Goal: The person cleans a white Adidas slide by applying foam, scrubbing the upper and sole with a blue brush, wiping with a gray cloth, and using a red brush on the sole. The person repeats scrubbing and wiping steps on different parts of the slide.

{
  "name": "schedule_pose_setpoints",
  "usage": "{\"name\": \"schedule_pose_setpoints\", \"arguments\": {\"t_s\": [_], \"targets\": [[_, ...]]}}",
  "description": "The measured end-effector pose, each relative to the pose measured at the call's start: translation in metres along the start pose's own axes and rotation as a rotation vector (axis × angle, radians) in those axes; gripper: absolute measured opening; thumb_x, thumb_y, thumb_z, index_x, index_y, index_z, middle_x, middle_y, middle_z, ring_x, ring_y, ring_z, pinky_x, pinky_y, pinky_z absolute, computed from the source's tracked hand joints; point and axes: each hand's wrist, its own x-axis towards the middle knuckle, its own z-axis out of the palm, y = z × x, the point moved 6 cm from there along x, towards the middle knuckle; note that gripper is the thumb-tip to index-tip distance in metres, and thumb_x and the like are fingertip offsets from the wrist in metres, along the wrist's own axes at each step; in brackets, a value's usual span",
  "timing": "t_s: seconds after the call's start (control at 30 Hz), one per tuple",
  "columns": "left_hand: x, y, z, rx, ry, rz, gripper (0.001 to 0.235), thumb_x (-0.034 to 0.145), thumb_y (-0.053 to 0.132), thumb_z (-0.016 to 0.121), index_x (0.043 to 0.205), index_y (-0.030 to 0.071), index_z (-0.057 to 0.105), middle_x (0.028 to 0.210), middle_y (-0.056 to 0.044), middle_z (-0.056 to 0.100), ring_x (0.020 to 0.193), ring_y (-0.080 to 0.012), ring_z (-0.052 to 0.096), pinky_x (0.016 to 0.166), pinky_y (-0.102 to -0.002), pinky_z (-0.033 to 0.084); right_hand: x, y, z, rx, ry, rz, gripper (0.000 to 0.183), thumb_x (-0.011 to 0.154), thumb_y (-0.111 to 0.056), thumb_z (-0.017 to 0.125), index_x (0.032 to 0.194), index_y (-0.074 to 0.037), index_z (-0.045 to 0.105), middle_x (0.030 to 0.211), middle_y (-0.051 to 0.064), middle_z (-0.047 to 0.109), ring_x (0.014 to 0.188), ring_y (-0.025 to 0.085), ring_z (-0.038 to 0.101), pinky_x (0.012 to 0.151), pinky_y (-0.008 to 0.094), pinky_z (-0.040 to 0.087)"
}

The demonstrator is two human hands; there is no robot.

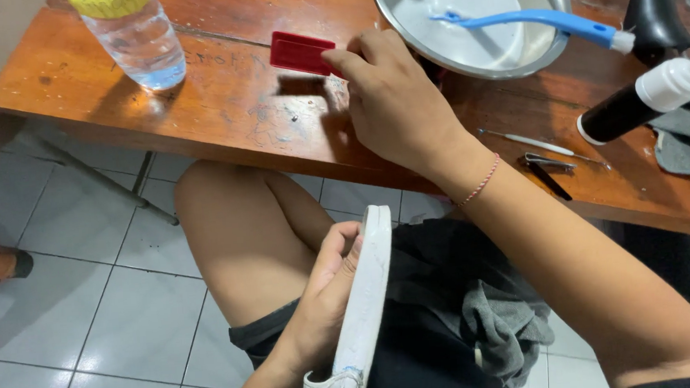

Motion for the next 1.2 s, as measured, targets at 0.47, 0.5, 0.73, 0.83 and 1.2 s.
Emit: {"name": "schedule_pose_setpoints", "arguments": {"t_s": [0.47,0.5,0.73,0.83,1.2], "targets": [[0.012,-0.008,0.002,-0.204,-0.086,0.117,0.037,0.098,0.032,0.058,0.124,0.008,0.047,0.084,-0.012,0.053,0.058,-0.0174,0.048,0.054,-0.03,0.046,-0.065,-0.038,-0.074,0.251,-0.068,0.046,0.025,0.112,0.0,0.045,0.131,0.006,0.059,0.136,0.028,0.054,0.129,0.044,0.057,0.113,0.051,0.049],[0.012,-0.008,0.002,-0.206,-0.092,0.103,0.037,0.098,0.032,0.058,0.124,0.008,0.047,0.084,-0.012,0.053,0.058,-0.0174,0.048,0.054,-0.03,0.046,-0.086,-0.045,-0.089,0.248,-0.074,0.06,0.025,0.112,0.0,0.045,0.131,0.006,0.059,0.136,0.028,0.054,0.129,0.044,0.057,0.113,0.051,0.049],[0.016,-0.01,0.018,-0.173,-0.131,0.095,0.035,0.1,0.033,0.054,0.123,0.008,0.046,0.075,-0.007,0.049,0.052,-0.0141,0.045,0.046,-0.028,0.041,-0.321,-0.031,-0.07,0.09,-0.926,0.902,0.084,0.078,-0.062,0.076,0.145,-0.018,0.051,0.13,0.006,0.059,0.12,0.027,0.055,0.1,0.045,0.046],[0.014,-0.01,0.035,-0.029,-0.112,0.06,0.038,0.099,0.041,0.052,0.121,0.01,0.049,0.071,-0.001,0.048,0.051,-0.0087,0.044,0.046,-0.025,0.038,-0.379,-0.035,-0.056,0.234,-0.742,0.994,0.063,0.077,-0.037,0.075,0.134,-0.016,0.058,0.124,0.005,0.064,0.115,0.024,0.06,0.098,0.039,0.047],[0.01,-0.018,0.076,0.304,-0.003,-0.049,0.038,0.095,0.047,0.056,0.114,0.015,0.053,0.068,0.001,0.055,0.056,-0.0078,0.045,0.053,-0.024,0.035,-0.183,-0.145,-0.15,-0.094,0.132,0.177,0.023,0.091,-0.026,0.084,0.11,-0.032,0.074,0.119,0.009,0.048,0.105,0.028,0.057,0.099,0.059,0.049]]}}
